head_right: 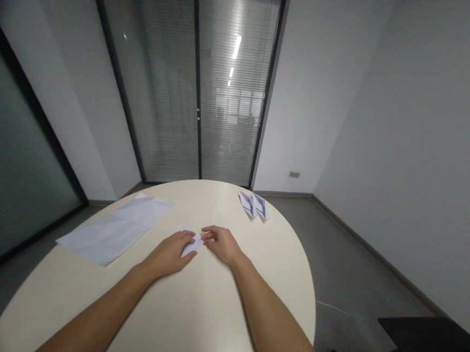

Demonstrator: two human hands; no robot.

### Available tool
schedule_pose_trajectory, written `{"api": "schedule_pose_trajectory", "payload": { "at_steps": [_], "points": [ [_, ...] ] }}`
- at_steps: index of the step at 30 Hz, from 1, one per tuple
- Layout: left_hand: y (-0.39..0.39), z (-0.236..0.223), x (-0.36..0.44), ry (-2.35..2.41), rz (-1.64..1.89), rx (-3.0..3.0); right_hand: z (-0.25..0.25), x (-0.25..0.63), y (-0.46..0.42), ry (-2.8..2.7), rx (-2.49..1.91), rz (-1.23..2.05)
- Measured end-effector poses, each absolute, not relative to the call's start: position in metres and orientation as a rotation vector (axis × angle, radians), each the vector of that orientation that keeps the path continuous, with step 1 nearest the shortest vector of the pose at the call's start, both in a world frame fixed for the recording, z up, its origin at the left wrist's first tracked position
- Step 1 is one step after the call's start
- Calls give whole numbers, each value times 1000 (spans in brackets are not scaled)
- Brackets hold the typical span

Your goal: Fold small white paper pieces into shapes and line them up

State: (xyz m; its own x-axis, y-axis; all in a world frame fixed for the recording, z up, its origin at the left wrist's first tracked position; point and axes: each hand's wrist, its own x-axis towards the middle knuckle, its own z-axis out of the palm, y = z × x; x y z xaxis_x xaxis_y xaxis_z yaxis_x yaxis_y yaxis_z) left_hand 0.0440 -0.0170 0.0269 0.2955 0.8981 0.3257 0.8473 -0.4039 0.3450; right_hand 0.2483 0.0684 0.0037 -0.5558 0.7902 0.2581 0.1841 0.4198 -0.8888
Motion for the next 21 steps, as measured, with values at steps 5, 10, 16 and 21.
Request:
{"api": "schedule_pose_trajectory", "payload": {
  "at_steps": [5,10,16,21],
  "points": [
    [-16,26,42,1640,732,2432,14,251,65,-2199,-778,875],
    [-15,24,42,1588,757,2424,26,254,59,-2411,-696,541],
    [-17,27,43,1511,776,2536,32,255,57,-2458,-630,458],
    [-19,38,46,1630,692,2614,35,255,55,-2419,-646,471]
  ]
}}
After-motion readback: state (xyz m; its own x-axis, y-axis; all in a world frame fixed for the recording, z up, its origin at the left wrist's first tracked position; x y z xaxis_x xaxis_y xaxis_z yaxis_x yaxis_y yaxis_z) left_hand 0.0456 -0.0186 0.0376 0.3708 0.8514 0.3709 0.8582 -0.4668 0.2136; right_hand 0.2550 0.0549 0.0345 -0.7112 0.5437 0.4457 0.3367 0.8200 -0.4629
